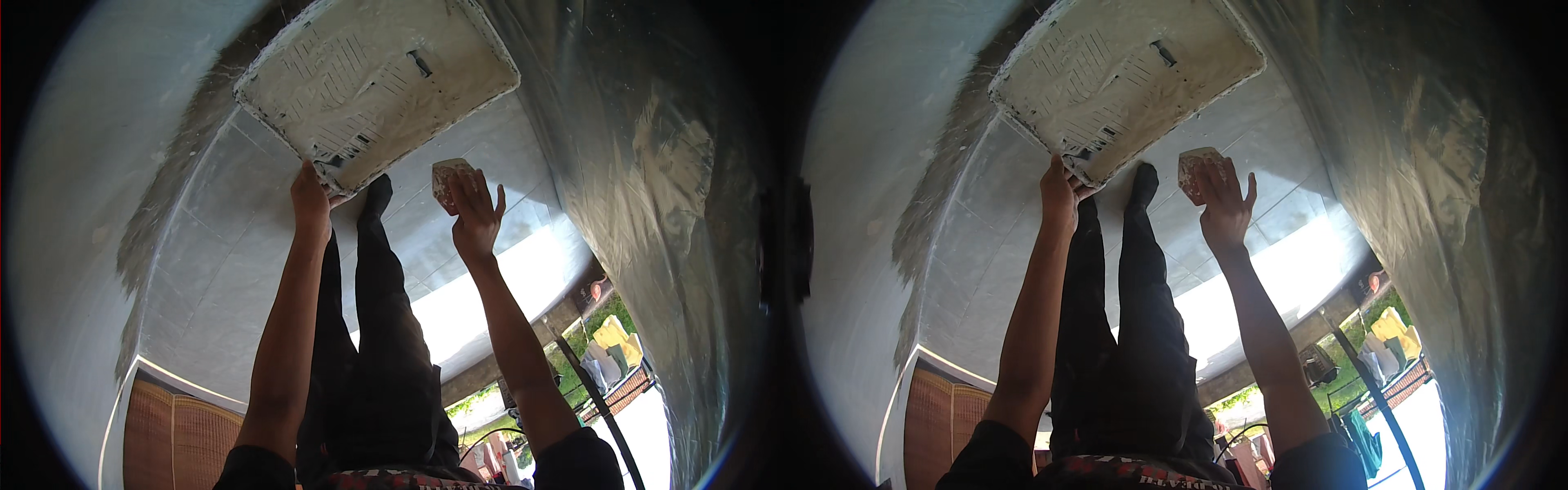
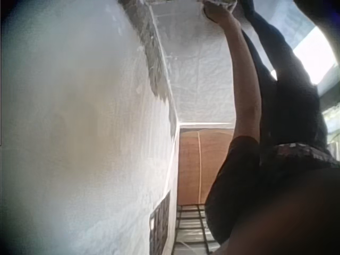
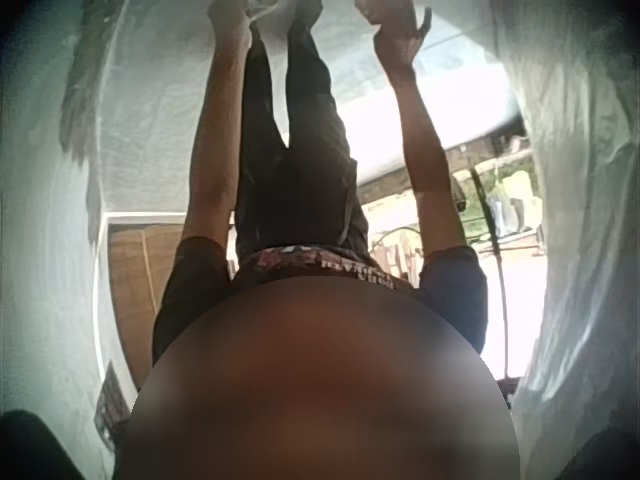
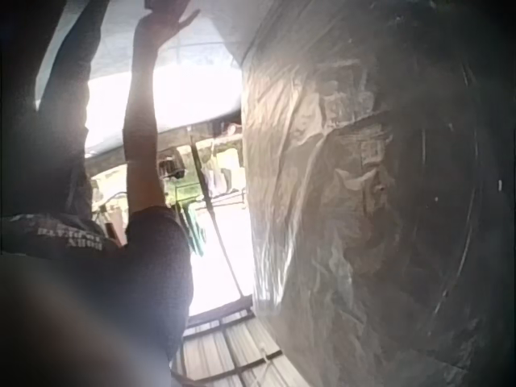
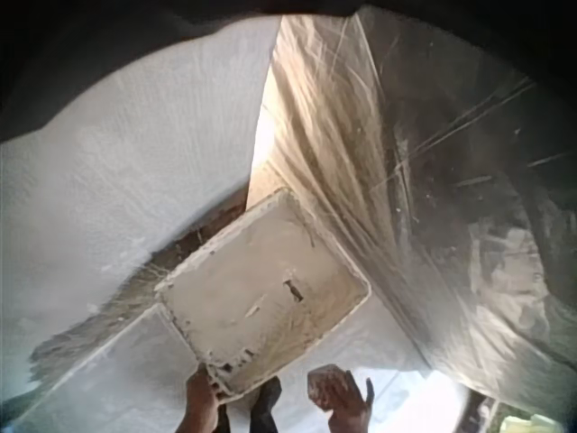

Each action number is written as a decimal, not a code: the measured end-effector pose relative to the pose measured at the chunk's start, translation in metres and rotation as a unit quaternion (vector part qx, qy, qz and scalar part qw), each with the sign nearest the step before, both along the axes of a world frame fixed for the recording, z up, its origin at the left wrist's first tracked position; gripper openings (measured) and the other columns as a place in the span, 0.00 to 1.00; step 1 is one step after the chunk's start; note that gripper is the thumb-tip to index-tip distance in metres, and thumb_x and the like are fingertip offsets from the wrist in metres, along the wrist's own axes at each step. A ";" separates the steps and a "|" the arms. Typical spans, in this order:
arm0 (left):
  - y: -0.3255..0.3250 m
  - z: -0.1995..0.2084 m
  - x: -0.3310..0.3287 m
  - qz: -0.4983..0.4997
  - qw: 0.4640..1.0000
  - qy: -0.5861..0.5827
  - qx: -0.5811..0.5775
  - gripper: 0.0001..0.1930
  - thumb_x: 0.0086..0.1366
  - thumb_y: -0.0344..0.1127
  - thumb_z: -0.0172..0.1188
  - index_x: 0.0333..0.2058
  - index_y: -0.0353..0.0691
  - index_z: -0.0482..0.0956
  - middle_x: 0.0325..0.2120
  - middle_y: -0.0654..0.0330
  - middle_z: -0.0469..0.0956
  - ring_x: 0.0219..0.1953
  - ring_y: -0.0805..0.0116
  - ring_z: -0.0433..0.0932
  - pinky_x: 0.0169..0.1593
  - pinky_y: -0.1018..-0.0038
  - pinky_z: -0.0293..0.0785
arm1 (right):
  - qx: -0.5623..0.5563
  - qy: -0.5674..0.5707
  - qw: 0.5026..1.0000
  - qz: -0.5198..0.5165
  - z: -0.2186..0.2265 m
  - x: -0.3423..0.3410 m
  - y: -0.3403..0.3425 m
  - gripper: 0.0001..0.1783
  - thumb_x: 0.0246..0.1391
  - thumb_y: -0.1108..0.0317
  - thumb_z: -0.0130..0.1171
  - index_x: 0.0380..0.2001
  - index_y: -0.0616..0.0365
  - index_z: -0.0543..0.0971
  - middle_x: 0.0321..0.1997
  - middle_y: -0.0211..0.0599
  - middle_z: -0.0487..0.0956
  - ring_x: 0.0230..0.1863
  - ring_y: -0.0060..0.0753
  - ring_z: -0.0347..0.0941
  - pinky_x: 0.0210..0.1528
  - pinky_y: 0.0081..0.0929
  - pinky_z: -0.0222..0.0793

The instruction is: The person sands a patched area on an exterior wall with sandpaper.

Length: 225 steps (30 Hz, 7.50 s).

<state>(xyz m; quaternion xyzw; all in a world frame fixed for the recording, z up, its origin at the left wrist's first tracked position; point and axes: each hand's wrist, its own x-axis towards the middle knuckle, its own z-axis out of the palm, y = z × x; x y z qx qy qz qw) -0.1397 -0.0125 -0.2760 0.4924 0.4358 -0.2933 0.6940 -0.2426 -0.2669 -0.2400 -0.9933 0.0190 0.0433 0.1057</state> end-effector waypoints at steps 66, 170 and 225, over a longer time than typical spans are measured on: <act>0.005 0.001 0.000 0.063 0.996 0.022 -0.053 0.28 0.76 0.54 0.42 0.60 0.34 0.67 0.56 0.49 0.74 0.56 0.54 0.77 0.58 0.49 0.75 | -0.014 0.351 0.880 0.319 0.042 0.249 0.038 0.14 0.58 0.75 0.60 0.48 0.54 0.84 0.46 0.44 0.84 0.49 0.46 0.80 0.53 0.40 0.75; 0.005 0.054 0.008 -0.040 0.964 -0.111 0.239 0.30 0.72 0.43 0.54 0.63 0.27 0.60 0.64 0.30 0.63 0.70 0.42 0.62 0.70 0.60 0.58 | 0.608 0.224 0.737 -0.191 0.104 0.207 -0.026 0.22 0.62 0.69 0.60 0.58 0.64 0.75 0.43 0.34 0.83 0.42 0.24 0.77 0.43 0.27 0.70; 0.518 0.769 0.027 0.065 0.167 -0.634 0.752 0.29 0.62 0.39 0.54 0.61 0.35 0.66 0.71 0.44 0.55 0.73 0.35 0.49 0.72 0.43 0.47 | -0.002 -0.747 0.360 0.559 0.950 0.174 0.690 0.22 0.49 0.67 0.67 0.51 0.44 0.83 0.55 0.23 0.81 0.62 0.31 0.73 0.64 0.42 0.68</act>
